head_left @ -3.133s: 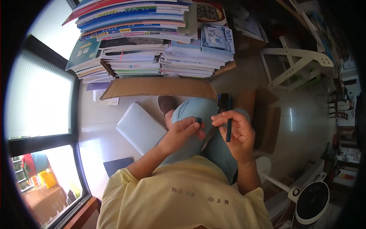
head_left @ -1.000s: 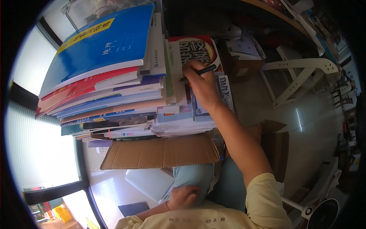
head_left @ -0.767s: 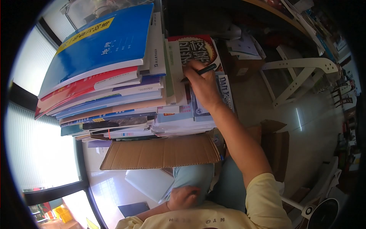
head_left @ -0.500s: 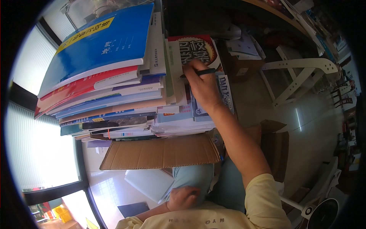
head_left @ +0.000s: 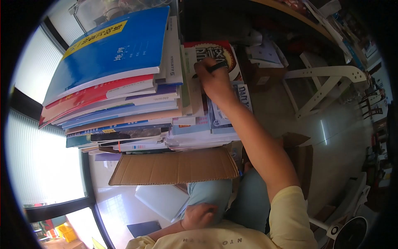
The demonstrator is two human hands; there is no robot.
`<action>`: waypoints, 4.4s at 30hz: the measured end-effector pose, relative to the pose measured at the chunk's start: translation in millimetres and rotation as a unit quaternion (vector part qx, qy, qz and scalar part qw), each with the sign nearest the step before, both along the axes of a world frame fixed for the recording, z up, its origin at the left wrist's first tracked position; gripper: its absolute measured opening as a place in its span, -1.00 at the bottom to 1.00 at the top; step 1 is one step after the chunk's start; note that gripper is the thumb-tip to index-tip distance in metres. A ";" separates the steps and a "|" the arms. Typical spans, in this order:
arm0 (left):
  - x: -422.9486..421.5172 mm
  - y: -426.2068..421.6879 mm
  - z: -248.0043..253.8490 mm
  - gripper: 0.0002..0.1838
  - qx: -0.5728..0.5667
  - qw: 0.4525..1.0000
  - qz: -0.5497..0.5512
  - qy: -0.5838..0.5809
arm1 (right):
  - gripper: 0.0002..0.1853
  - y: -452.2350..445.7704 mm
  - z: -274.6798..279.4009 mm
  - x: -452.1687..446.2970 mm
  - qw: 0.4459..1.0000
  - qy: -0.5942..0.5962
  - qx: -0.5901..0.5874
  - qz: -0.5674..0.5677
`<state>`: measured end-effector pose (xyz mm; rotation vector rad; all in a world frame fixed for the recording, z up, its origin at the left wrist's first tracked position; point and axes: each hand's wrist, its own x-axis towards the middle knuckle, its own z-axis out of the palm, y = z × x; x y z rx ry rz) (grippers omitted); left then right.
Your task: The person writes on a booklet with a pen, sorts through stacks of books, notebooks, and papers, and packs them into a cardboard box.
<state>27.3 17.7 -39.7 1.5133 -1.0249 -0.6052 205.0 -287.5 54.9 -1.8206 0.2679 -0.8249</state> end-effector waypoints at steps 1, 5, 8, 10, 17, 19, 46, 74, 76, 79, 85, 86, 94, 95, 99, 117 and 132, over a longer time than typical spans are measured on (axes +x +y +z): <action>0.3 -0.3 0.7 -0.80 0.001 1.000 -0.001 -0.001 | -0.78 -1.6 -1.1 -0.2 1.000 0.000 -0.001 0.000; 0.7 1.3 -0.7 -0.80 0.005 1.000 0.000 -0.001 | -0.79 -8.7 -10.7 3.6 0.999 0.000 0.037 0.012; 1.7 1.5 -1.9 -0.83 -0.010 1.000 -0.015 -0.010 | -0.81 -8.5 -12.8 3.7 0.999 -0.036 0.013 0.003; 2.1 0.7 -1.3 -0.83 -0.009 1.000 -0.016 -0.012 | -0.82 -8.2 -12.0 2.5 0.999 -0.040 0.027 0.009; 2.1 -0.2 1.3 -0.83 -0.017 1.000 -0.009 -0.018 | -0.83 -5.0 -5.9 -1.4 0.997 -0.017 0.078 0.005; -1.1 1.9 0.7 -0.83 0.001 1.000 0.000 -0.016 | -0.83 -5.9 -3.6 -2.2 0.995 -0.018 0.096 0.013; -58.2 -21.5 71.9 -0.77 -0.162 0.581 -0.065 0.795 | -0.90 163.3 20.5 -365.9 0.974 -0.045 0.203 0.091; -93.9 -28.8 63.4 -0.84 -0.081 0.708 -0.009 0.701 | -0.88 167.9 -12.4 -371.0 0.994 -0.030 -0.103 -0.009; -92.7 -31.2 60.9 -0.79 -0.084 0.732 -0.019 0.676 | -0.89 167.7 -16.9 -369.6 0.995 -0.036 -0.097 -0.008; -92.0 -34.5 51.3 -0.72 -0.071 0.734 0.012 0.676 | -0.88 167.4 -22.0 -363.3 0.984 -0.048 -0.167 -0.037; -64.4 -39.4 60.9 -0.78 -0.106 0.756 0.051 0.644 | -0.76 171.0 -8.3 -376.1 0.998 0.060 0.029 0.008; -57.0 -40.2 63.2 -0.80 -0.145 0.780 0.066 0.606 | -0.74 169.6 -6.9 -378.7 0.998 0.044 0.044 0.007; -47.4 -48.7 86.9 -0.81 -0.132 0.854 0.077 0.497 | -0.81 154.1 11.4 -370.7 0.995 0.027 0.084 -0.045; -49.7 -49.4 86.6 -0.81 -0.136 0.855 0.079 0.494 | -0.81 151.2 11.2 -370.0 0.996 0.024 0.082 -0.041; -56.0 -47.3 77.7 -0.72 -0.061 0.903 0.000 0.425 | -0.82 146.5 11.0 -368.3 0.991 0.026 0.123 -0.048; -48.4 -35.9 69.4 -0.69 -0.027 0.930 -0.023 0.365 | -0.80 87.8 -22.4 -402.4 0.978 0.071 -0.007 -0.197; -28.4 -71.9 24.8 -0.76 0.043 0.915 0.001 0.401 | -0.73 -104.4 -316.6 -588.0 0.750 0.165 0.411 -0.491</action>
